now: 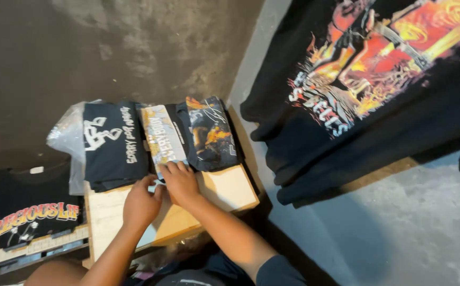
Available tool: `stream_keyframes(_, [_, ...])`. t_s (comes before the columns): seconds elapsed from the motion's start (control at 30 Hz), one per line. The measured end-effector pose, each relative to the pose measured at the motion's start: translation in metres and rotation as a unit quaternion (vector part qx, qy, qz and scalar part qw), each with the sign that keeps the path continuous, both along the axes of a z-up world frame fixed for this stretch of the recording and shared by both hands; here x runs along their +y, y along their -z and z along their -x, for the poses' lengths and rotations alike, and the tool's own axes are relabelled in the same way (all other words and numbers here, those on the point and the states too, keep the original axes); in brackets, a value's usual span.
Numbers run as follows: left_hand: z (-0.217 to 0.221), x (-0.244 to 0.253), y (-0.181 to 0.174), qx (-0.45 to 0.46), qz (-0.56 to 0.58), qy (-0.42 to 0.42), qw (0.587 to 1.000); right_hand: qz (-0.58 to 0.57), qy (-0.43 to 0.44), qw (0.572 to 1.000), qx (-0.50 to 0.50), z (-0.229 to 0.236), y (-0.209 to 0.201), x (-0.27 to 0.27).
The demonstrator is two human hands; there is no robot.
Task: Folding and stacking black graphic t-shirts on a table
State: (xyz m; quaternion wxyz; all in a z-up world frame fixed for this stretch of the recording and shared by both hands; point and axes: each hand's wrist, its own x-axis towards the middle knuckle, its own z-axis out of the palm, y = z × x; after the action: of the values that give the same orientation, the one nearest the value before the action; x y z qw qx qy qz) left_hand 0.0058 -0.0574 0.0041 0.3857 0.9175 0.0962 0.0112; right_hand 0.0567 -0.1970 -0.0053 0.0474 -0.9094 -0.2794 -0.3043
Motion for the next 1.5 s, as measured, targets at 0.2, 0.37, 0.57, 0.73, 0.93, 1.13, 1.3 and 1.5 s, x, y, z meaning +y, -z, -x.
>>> stream_keyframes(0.2, [0.006,0.032,0.039,0.056,0.061,-0.01,0.997,0.001,-0.006,0.997,-0.071,-0.041,0.068,0.014])
stream_keyframes(0.37, [0.01,0.037,0.03,0.03,0.142,0.016,0.989,-0.038,-0.078,0.991,0.103,-0.054,0.037,-0.005])
stream_keyframes(0.57, [0.022,0.032,-0.027,-0.142,0.094,0.05,0.984,-0.181,-0.043,0.944,0.274,-0.065,0.032,-0.014])
stream_keyframes(0.73, [-0.009,0.045,0.022,-0.15,0.068,0.043,0.985,-0.34,-0.035,0.916,0.211,-0.047,-0.009,-0.007])
stream_keyframes(0.93, [0.012,0.023,-0.051,0.007,0.479,-0.005,0.878,-0.324,-0.105,0.925,0.166,0.014,-0.042,0.002])
stream_keyframes(1.13, [-0.001,0.021,-0.015,0.096,0.28,-0.009,0.955,-0.286,-0.143,0.917,0.237,0.045,0.002,-0.009])
stream_keyframes(1.3, [0.005,0.013,0.0,0.066,0.066,-0.014,0.996,-0.213,0.224,0.865,0.395,0.052,-0.03,-0.027])
stream_keyframes(1.5, [-0.001,0.011,0.012,0.097,0.131,-0.017,0.987,-0.55,0.131,0.639,0.521,0.029,-0.034,-0.022])
